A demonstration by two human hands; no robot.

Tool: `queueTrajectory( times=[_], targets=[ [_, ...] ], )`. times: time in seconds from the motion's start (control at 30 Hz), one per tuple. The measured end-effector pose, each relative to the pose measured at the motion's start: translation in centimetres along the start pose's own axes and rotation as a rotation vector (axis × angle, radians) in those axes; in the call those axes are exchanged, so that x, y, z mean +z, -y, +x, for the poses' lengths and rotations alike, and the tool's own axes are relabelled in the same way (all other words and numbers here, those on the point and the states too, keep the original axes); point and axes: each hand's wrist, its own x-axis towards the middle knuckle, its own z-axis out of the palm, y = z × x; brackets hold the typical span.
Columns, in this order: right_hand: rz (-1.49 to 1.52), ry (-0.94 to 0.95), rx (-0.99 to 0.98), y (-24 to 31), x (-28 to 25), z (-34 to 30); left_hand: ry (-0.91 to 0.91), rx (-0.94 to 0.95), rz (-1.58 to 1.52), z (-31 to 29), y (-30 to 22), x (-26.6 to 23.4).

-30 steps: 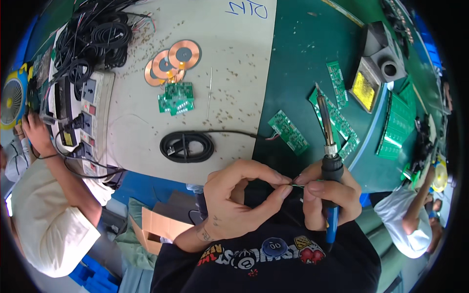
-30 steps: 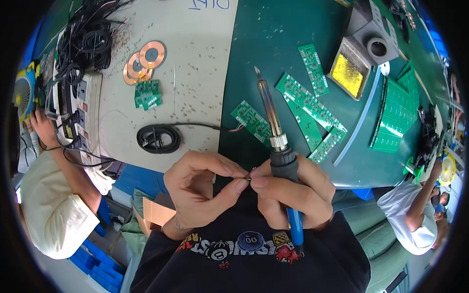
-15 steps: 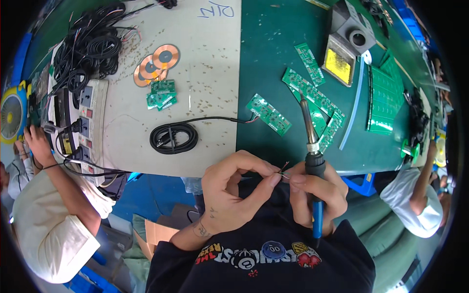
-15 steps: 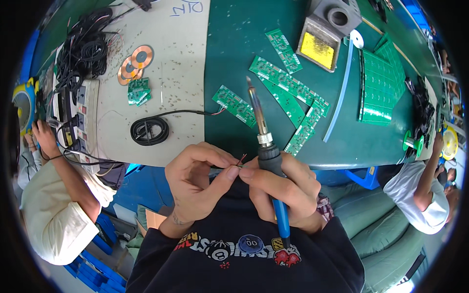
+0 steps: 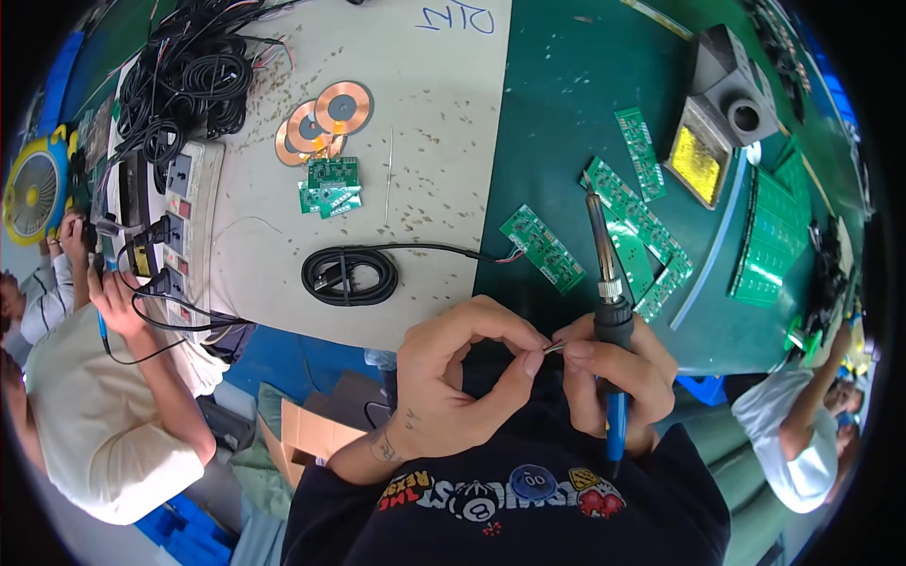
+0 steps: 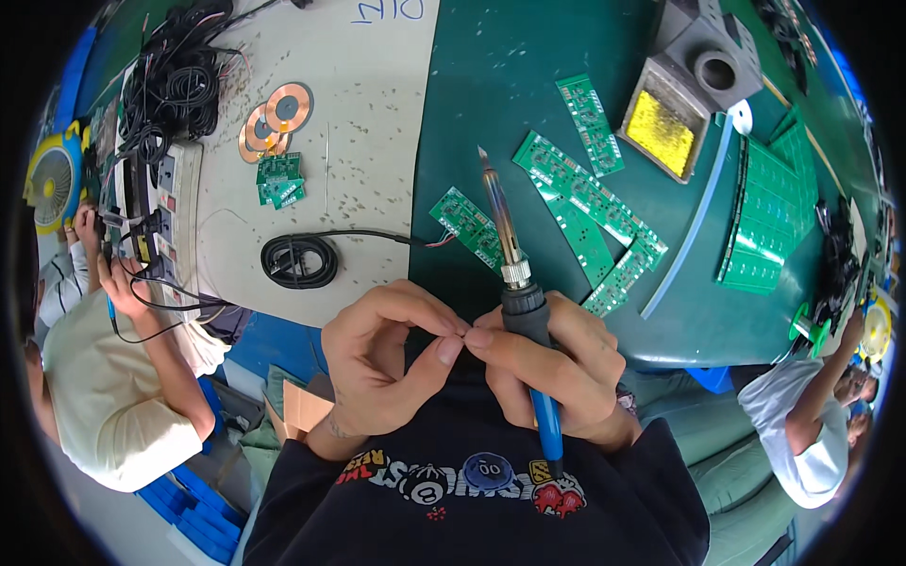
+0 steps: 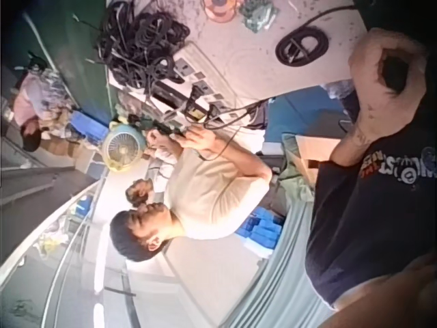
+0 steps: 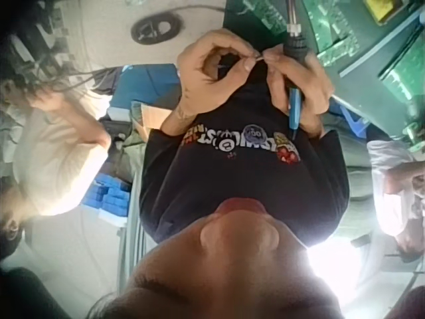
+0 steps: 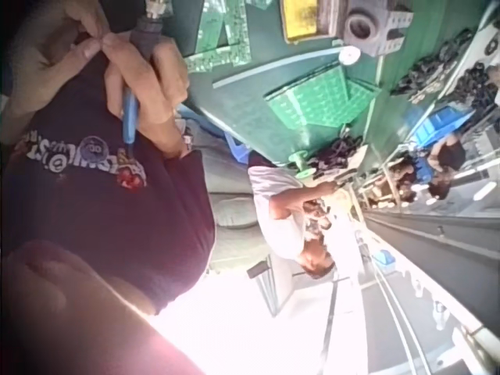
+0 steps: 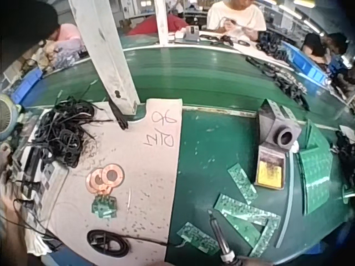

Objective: The person solders cable wires onto circuit boards using a soldering iron, handling the boards, wires, and coils on the assembly table.

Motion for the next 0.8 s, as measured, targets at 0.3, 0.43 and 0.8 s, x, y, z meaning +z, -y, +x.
queueTrajectory(
  times=[0.3, 0.43, 0.8],
  targets=[
    [0.008, -0.002, -0.003, -0.6, -0.4, 0.1, 0.108, 0.012, 0.391, 0.2, -0.8, -1.1],
    [-0.037, -0.043, 0.012, -0.3, -0.1, -0.6, 0.183, 0.303, 0.548, 0.8, 0.6, -1.0],
    [-0.059, -0.113, 0.061, 0.5, 1.2, -1.9, 0.223, 0.284, 0.569, 0.4, 0.4, -1.9]
  ],
)
